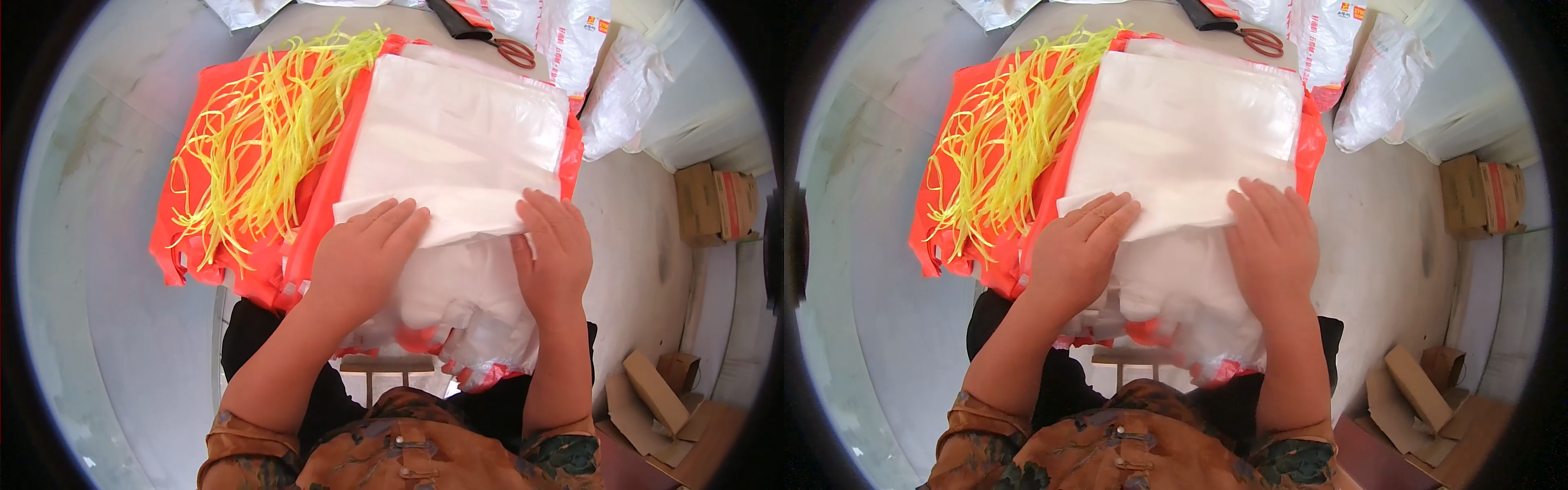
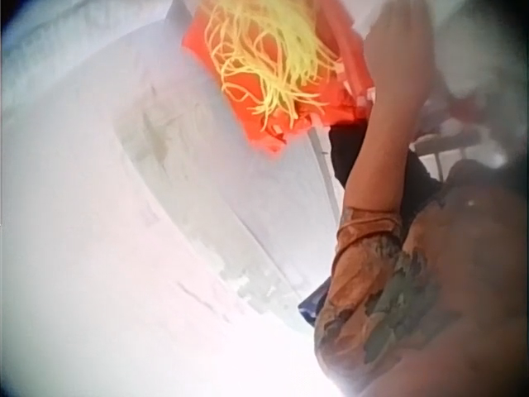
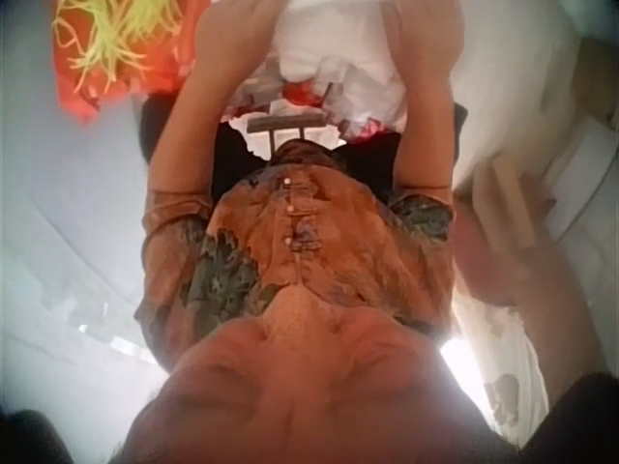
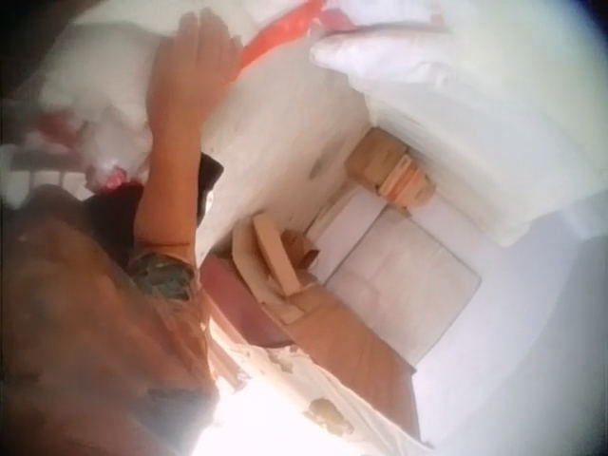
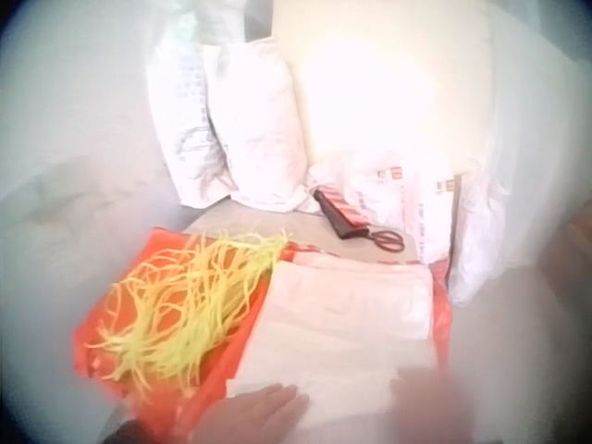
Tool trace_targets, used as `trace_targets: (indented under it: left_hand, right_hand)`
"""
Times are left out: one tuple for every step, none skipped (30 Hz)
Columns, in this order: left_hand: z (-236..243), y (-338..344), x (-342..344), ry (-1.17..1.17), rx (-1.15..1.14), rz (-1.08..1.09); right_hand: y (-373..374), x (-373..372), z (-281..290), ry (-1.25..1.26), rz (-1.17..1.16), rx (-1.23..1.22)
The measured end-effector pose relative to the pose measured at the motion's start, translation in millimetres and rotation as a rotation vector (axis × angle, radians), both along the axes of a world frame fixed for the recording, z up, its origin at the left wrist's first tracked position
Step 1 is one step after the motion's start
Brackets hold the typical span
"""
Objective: The person folds white plastic bags into rectangular shapes and secures them with yellow twist ties. They repeat this process for multiple bags, placing each finished bundle into a white sack on the floor.
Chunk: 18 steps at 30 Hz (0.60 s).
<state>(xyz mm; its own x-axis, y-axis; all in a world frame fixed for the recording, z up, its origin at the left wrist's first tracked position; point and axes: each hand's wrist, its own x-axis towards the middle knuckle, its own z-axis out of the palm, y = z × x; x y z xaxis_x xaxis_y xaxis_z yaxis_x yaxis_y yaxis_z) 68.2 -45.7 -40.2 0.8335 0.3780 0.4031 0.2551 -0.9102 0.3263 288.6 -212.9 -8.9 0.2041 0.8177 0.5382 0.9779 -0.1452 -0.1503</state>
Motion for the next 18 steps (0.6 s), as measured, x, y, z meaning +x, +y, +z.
trace_targets:
  left_hand:
    - [3.7, -1.0, -0.6, 0.005, -0.076, 0.024]
    - [10.4, -3.3, -3.0, 0.01, -0.152, 0.047]
    - [18.4, -5.6, -2.6, 0.012, -0.231, 0.063]
    - [30.5, -6.2, -2.0, 0.052, -0.422, 0.1]
    - [44.5, -5.5, -3.0, 0.095, -0.614, 0.134]
    - [52.0, -4.7, -7.4, 0.143, -0.804, 0.18]
    - [44.6, -4.2, -11.4, -0.014, -0.994, 0.149]
    - [29.7, -3.5, -15.2, -0.175, -1.181, 0.114]
    - [23.9, -2.2, -14.5, -0.338, -1.366, 0.075]
    - [20.6, -0.7, -13.8, -0.426, -1.631, 0.083]
    - [19.7, -1.0, -12.6, -0.417, -1.727, 0.113]
    - [25.8, -2.5, -9.4, -0.408, -1.82, 0.145]
    - [29.1, -4.2, -5.9, -0.397, -1.914, 0.178]
    - [27.5, -6.2, -2.0, -0.384, -1.918, 0.168]
    - [24.8, -8.7, 1.5, -0.372, -1.925, 0.16]
    - [23.1, -10.2, 3.5, -0.361, -1.93, 0.152]
    - [22.8, -10.7, 4.0, -0.349, -1.923, 0.154]
    - [22.9, -10.8, 5.5, -0.335, -1.916, 0.152]
  right_hand:
    - [-0.8, 3.6, -1.4, 0.013, -0.012, 0.062]
    - [-0.9, 4.4, -2.3, 0.097, -0.049, 0.11]
    - [0.3, 4.2, -4.0, 0.308, -0.044, 0.22]
    - [3.2, 2.7, -5.9, 0.517, -0.041, 0.33]
    - [4.7, 2.0, -7.3, 0.725, -0.037, 0.442]
    - [5.9, 0.2, -8.4, 0.909, 0.025, 0.46]
    - [6.0, -1.5, -9.2, 1.093, 0.087, 0.475]
    - [6.4, -2.6, -10.2, 1.275, 0.152, 0.488]
    - [7.1, -3.2, -13.7, 1.384, 0.221, 0.434]
    - [7.8, -3.8, -17.7, 1.492, 0.291, 0.377]
    - [8.8, -4.9, -20.3, 1.597, 0.362, 0.318]
    - [10.3, -8.6, -21.9, 1.623, 0.331, 0.217]
    - [11.7, -13.6, -23.7, 1.647, 0.299, 0.116]
    - [12.1, -19.7, -27.2, 1.642, 0.37, 0.125]
    - [13.7, -25.5, -26.5, 1.642, 0.359, 0.095]
    - [15.3, -30.8, -24.6, 1.643, 0.347, 0.065]
    - [15.9, -33.4, -23.2, 1.643, 0.336, 0.034]
    - [15.9, -32.7, -22.1, 1.644, 0.288, 0.01]
